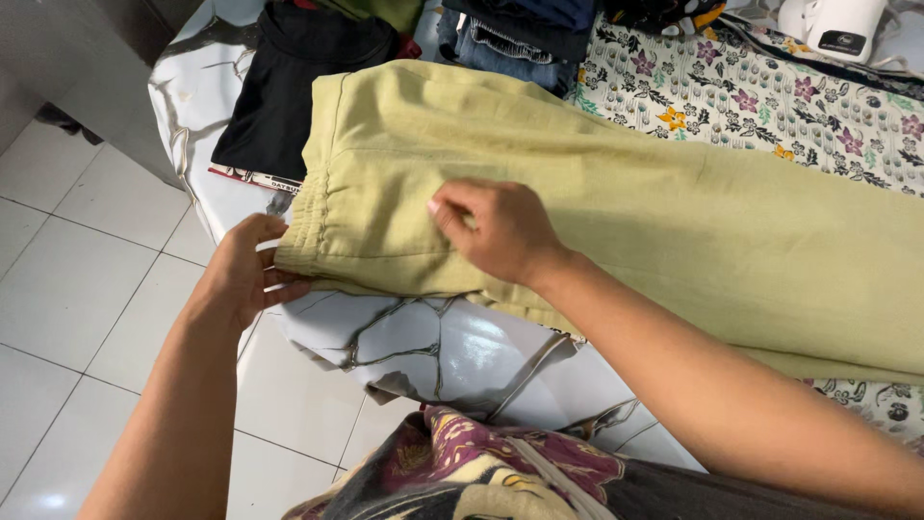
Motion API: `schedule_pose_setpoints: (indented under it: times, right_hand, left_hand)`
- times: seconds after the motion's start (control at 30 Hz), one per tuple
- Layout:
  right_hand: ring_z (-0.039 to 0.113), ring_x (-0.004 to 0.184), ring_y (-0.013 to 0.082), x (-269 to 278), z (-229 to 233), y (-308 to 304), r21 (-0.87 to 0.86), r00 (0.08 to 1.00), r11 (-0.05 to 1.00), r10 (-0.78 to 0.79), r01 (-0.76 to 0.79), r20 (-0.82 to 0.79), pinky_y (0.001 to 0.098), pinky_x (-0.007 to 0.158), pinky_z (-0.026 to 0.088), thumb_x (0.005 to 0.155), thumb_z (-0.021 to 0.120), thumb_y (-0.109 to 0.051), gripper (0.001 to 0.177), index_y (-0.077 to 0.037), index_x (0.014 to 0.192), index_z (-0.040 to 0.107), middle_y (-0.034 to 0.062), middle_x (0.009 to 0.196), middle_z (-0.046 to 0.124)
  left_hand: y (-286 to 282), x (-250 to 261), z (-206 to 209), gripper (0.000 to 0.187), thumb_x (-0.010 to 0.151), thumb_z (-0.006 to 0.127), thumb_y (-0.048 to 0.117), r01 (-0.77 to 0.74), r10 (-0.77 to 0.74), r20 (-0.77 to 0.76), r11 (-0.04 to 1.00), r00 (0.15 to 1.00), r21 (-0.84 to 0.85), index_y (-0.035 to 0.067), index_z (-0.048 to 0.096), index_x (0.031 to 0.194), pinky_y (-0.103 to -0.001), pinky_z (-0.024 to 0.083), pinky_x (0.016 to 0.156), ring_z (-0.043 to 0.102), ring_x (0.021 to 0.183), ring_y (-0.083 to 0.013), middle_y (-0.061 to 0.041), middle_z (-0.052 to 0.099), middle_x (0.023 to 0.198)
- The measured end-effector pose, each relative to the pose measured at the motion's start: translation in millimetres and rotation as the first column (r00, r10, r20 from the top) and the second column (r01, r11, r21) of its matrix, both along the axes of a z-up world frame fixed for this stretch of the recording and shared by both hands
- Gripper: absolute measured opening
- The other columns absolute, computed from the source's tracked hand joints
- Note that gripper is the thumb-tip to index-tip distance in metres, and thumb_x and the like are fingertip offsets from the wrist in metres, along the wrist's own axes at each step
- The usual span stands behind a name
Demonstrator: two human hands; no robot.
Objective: The person irons and folds several garments on a floral-patterned ironing board. They handle a green t-shirt, an orange t-shirt, and light green pants, smoothing each with an iron and folding them into neat stacks.
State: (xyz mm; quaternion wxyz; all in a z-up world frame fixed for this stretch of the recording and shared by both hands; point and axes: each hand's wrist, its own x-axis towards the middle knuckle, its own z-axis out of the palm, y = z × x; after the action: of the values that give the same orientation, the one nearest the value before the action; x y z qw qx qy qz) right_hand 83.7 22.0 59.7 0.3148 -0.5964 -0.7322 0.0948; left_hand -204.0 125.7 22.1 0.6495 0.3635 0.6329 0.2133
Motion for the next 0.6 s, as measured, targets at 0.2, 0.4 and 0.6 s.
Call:
schedule_pose_setpoints:
  times: [0.2, 0.4, 0.6]
  right_hand:
    - [0.055, 0.128, 0.0393, 47.7, -32.3, 4.0, 0.181, 0.938, 0.968, -0.220, 0.175, 0.267, 0.0549, 0.105, 0.041, 0.092, 0.070, -0.030, 0.036, -0.012, 0.124, 0.066, 0.0182, 0.135, 0.060]
    - [0.055, 0.133, 0.0332, 97.2, -50.6, -14.9, -0.055, 0.924, 0.924, -0.374, 0.379, 0.079, 0.0462, 0.109, 0.046, 0.099, 0.062, -0.038, 0.041, -0.012, 0.130, 0.061, 0.0114, 0.139, 0.060]
    - [0.047, 0.144, 0.0253, 144.7, -41.4, -22.7, -0.122, 0.824, 0.818, -0.542, 0.562, 0.165, 0.0462, 0.119, 0.037, 0.104, 0.050, -0.044, 0.042, -0.020, 0.137, 0.059, 0.0084, 0.152, 0.054]
  left_hand:
    - [28.3, 12.4, -21.6, 0.063, 0.084, 0.064, 0.040, 0.273, -0.094, -0.535, 0.925, 0.840, 0.266, 0.001, 0.071, 0.133, -0.039, 0.053, 0.093, 0.068, 0.108, -0.0265, -0.019, 0.074, 0.126]
    - [69.6, 46.3, -15.0, 0.081, 0.090, 0.056, 0.068, 0.186, -0.163, -0.349, 0.982, 0.923, 0.033, 0.001, 0.059, 0.136, -0.046, 0.049, 0.095, 0.063, 0.114, -0.0340, -0.021, 0.063, 0.129]
    - [49.9, 67.9, -14.3, 0.084, 0.089, 0.059, 0.072, 0.417, -0.277, -0.559, 0.898, 0.781, 0.137, 0.001, 0.067, 0.131, -0.046, 0.050, 0.101, 0.065, 0.118, -0.0377, -0.024, 0.067, 0.126]
